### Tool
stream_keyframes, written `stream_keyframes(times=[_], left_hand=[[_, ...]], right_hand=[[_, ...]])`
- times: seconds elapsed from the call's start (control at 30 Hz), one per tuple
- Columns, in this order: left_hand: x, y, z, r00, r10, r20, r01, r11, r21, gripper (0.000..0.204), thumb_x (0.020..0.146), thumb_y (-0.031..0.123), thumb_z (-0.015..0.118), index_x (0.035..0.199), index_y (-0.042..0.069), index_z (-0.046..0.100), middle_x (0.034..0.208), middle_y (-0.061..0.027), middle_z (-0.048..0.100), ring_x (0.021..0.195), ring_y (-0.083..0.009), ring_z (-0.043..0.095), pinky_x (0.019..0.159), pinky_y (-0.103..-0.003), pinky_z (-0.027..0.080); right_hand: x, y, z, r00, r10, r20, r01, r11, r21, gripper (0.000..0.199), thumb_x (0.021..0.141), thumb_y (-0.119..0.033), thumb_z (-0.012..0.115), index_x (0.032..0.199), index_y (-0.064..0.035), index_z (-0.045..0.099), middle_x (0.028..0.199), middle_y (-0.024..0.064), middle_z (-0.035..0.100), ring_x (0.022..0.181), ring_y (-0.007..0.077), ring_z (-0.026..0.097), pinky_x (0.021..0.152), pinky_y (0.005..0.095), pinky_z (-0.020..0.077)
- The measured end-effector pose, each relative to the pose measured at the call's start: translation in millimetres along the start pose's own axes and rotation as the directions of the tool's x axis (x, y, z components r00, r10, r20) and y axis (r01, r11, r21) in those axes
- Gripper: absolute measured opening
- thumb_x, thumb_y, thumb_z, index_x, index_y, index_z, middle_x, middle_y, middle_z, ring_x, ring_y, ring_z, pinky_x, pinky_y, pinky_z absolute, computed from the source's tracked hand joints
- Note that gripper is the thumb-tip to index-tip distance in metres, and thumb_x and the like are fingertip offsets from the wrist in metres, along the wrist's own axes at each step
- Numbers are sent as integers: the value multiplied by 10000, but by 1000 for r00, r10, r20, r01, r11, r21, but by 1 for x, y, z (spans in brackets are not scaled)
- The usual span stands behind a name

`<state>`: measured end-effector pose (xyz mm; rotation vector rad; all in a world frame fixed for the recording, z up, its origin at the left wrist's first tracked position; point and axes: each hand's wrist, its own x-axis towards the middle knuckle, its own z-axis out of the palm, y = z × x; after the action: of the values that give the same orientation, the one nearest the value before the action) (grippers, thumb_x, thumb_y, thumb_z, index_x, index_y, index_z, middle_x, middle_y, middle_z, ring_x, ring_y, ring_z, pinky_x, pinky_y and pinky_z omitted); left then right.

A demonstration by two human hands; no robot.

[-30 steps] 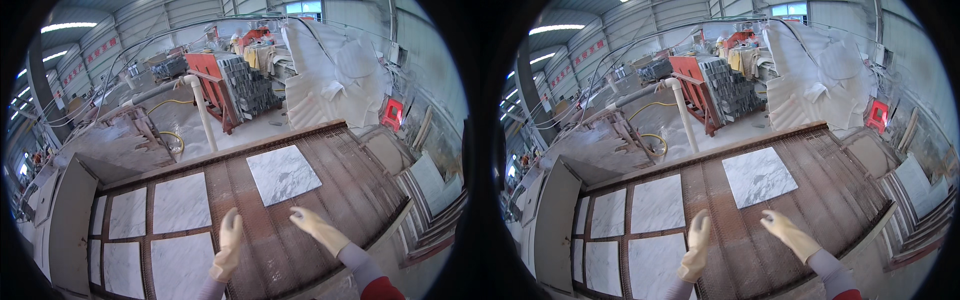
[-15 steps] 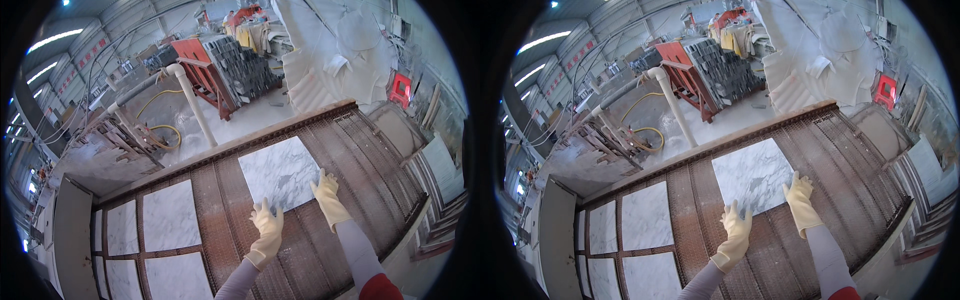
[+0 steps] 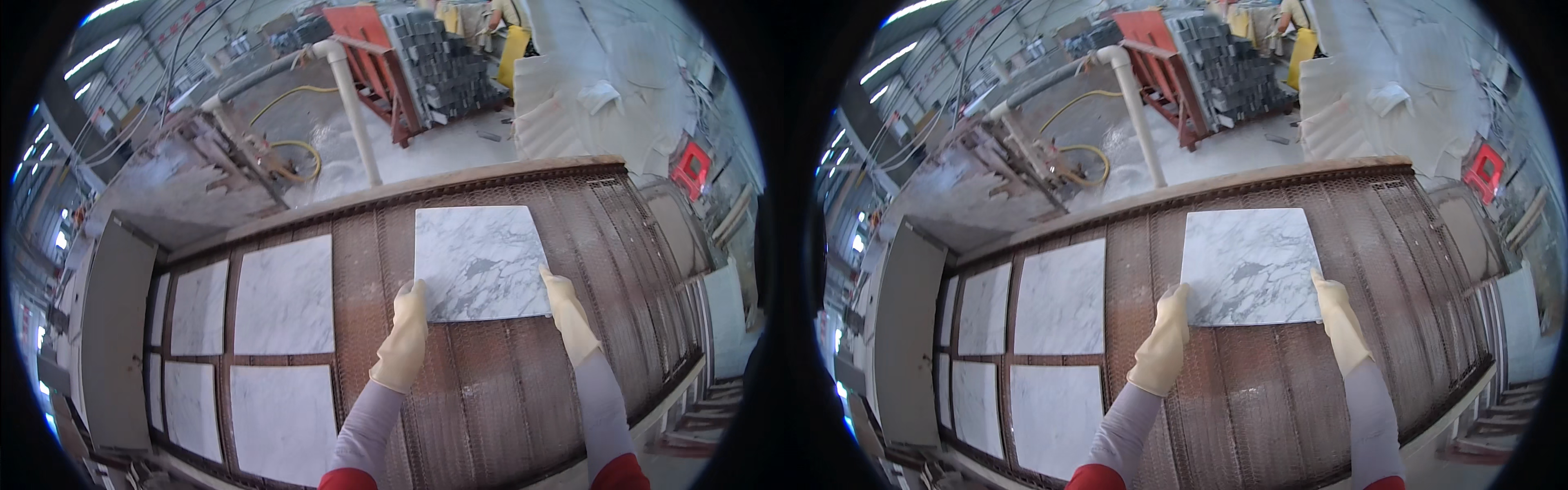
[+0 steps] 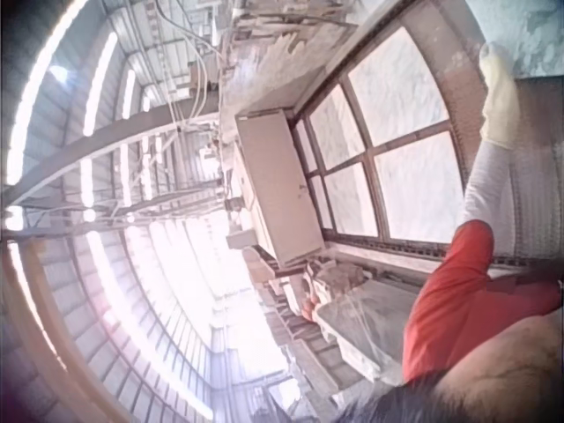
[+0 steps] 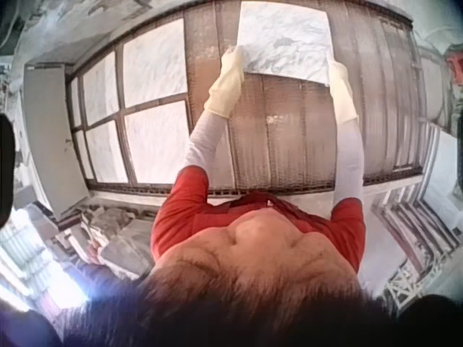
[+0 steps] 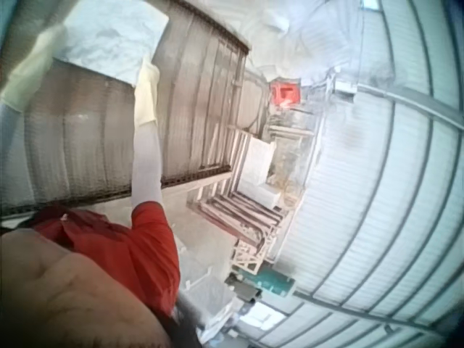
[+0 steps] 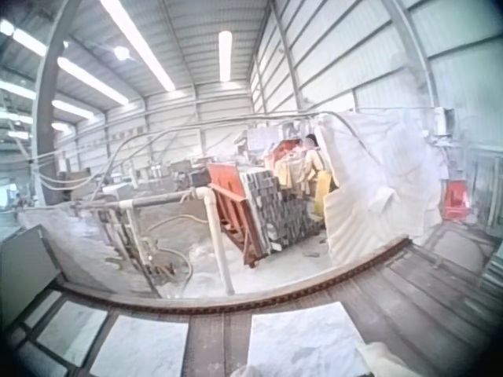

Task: The person picks up white marble tiles from a stack and places them one by one onto a moving conveyor belt. The tiles are arranged in a grid pattern on the belt as it moves forward.

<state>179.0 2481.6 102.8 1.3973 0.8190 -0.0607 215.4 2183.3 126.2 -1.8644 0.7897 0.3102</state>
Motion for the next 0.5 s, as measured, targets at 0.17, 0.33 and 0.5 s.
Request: stream_keyframes(times=[0.17, 0.33, 0.5], left_hand=[[-28, -9, -27, 987, 2, -161, -15, 997, -76, 490, 924, 269, 625, 1330, -3, 597, 1204, -131, 657, 1115, -229, 592, 961, -363, 445], [-29, -17, -74, 969, -24, -245, -31, 976, -216, 479, 936, 305, 600, 1323, 23, 609, 1193, -147, 662, 1081, -238, 615, 929, -357, 477], [-16, -14, -101, 962, 13, -274, -58, 986, -157, 494, 940, 298, 609, 1319, -18, 599, 1187, -129, 664, 1078, -222, 605, 929, -353, 466]], right_hand=[[-14, 13, 17, 997, -65, -34, 66, 998, 17, 661, 872, -535, 690, 1193, 43, 667, 1167, 169, 678, 1036, 272, 634, 909, 404, 474], [-37, -6, 63, 996, -82, 33, 82, 996, 21, 601, 867, -509, 705, 1123, 34, 700, 1100, 166, 702, 997, 247, 647, 877, 388, 480], [-22, -1, 96, 982, -184, 51, 190, 960, -204, 663, 877, -607, 607, 1080, 14, 717, 1067, 238, 703, 995, 339, 675, 880, 409, 494]])
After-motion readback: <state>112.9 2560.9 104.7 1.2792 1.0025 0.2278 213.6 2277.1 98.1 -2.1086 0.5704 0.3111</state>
